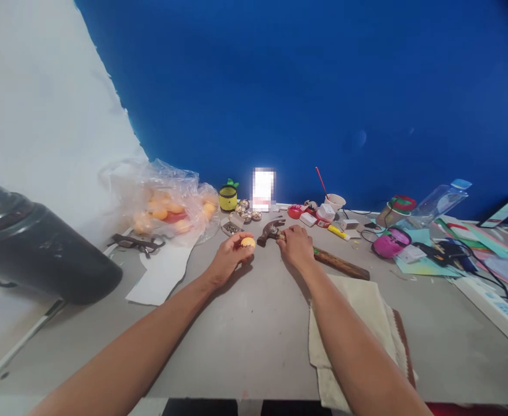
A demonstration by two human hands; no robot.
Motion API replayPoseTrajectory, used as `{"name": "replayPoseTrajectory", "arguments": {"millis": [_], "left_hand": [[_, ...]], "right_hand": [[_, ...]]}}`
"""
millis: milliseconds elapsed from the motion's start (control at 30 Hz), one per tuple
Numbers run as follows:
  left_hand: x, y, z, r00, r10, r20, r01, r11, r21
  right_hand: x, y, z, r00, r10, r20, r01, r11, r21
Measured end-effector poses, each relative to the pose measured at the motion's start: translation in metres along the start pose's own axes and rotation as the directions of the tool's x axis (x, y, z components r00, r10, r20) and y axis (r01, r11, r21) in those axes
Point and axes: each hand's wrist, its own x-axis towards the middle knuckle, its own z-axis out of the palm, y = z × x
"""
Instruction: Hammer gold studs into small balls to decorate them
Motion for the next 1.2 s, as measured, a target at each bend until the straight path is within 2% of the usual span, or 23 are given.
{"name": "replayPoseTrajectory", "arguments": {"millis": [67, 167, 267, 333, 400, 500, 633, 833, 1033, 1200], "left_hand": [[0.000, -0.001, 0.000, 0.999, 0.035, -0.018, -0.032, 0.993, 0.114], [0.001, -0.004, -0.001, 0.986, 0.119, -0.113, -0.084, 0.957, 0.276], [0.005, -0.006, -0.005, 0.973, 0.155, -0.170, -0.090, 0.936, 0.340], [0.007, -0.007, -0.008, 0.972, 0.148, -0.181, -0.073, 0.928, 0.366], [0.009, -0.007, -0.010, 0.974, 0.132, -0.183, -0.053, 0.923, 0.381], [0.010, -0.007, -0.011, 0.977, 0.120, -0.176, -0.045, 0.924, 0.380], [0.011, -0.007, -0.012, 0.975, 0.140, -0.171, -0.060, 0.912, 0.405], [0.011, -0.005, -0.010, 0.971, 0.134, -0.199, -0.051, 0.926, 0.373], [0.009, -0.005, -0.009, 0.976, 0.156, -0.153, -0.076, 0.899, 0.432], [0.009, -0.004, -0.009, 0.976, 0.146, -0.161, -0.068, 0.909, 0.412]], "right_hand": [[0.000, -0.002, -0.001, 1.000, -0.006, 0.000, 0.006, 1.000, -0.016], [0.002, -0.005, -0.003, 1.000, -0.018, -0.012, 0.017, 1.000, -0.013], [0.002, -0.009, -0.006, 0.991, -0.072, -0.115, 0.073, 0.997, 0.004], [0.001, -0.013, -0.010, 0.955, -0.142, -0.261, 0.149, 0.989, 0.005], [0.000, -0.017, -0.014, 0.888, -0.204, -0.412, 0.219, 0.976, -0.011], [-0.005, -0.024, -0.018, 0.809, -0.271, -0.521, 0.292, 0.955, -0.044], [-0.011, -0.032, -0.017, 0.801, -0.349, -0.486, 0.364, 0.929, -0.067], [-0.011, -0.030, -0.021, 0.784, -0.288, -0.550, 0.332, 0.943, -0.022], [-0.011, -0.031, -0.018, 0.829, -0.362, -0.427, 0.371, 0.926, -0.067], [-0.011, -0.032, -0.020, 0.821, -0.335, -0.463, 0.347, 0.936, -0.062]]}}
